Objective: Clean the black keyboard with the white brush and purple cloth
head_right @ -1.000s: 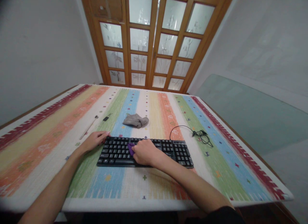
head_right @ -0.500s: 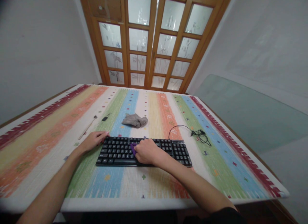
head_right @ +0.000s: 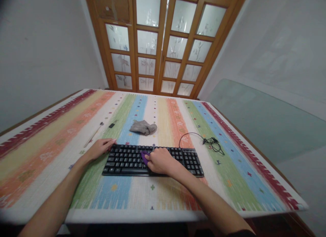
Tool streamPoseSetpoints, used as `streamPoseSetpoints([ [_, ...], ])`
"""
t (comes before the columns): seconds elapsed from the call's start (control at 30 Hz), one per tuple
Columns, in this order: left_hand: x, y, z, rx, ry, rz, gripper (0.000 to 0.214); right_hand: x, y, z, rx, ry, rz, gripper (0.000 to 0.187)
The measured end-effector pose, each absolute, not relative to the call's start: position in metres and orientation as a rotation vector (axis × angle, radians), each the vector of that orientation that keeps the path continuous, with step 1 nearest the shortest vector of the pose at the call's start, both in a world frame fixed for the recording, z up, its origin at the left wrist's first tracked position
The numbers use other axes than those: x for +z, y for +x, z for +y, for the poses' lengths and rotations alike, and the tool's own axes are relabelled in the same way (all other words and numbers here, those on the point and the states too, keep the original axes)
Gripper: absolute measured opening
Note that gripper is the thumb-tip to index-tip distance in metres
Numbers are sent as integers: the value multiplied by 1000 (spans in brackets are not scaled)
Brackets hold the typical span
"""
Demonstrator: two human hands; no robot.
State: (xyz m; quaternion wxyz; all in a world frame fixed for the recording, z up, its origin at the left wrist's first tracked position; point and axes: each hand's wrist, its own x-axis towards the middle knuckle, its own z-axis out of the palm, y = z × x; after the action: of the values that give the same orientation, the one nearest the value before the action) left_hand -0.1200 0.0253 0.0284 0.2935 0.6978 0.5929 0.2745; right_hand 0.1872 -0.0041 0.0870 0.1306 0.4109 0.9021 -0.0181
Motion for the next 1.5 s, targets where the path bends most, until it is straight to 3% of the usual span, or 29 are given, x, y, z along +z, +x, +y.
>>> streamPoseSetpoints([
  [1.5, 30, -119, 25, 728, 1895, 1581, 59, 96, 219, -18, 38, 1243, 2546, 39],
])
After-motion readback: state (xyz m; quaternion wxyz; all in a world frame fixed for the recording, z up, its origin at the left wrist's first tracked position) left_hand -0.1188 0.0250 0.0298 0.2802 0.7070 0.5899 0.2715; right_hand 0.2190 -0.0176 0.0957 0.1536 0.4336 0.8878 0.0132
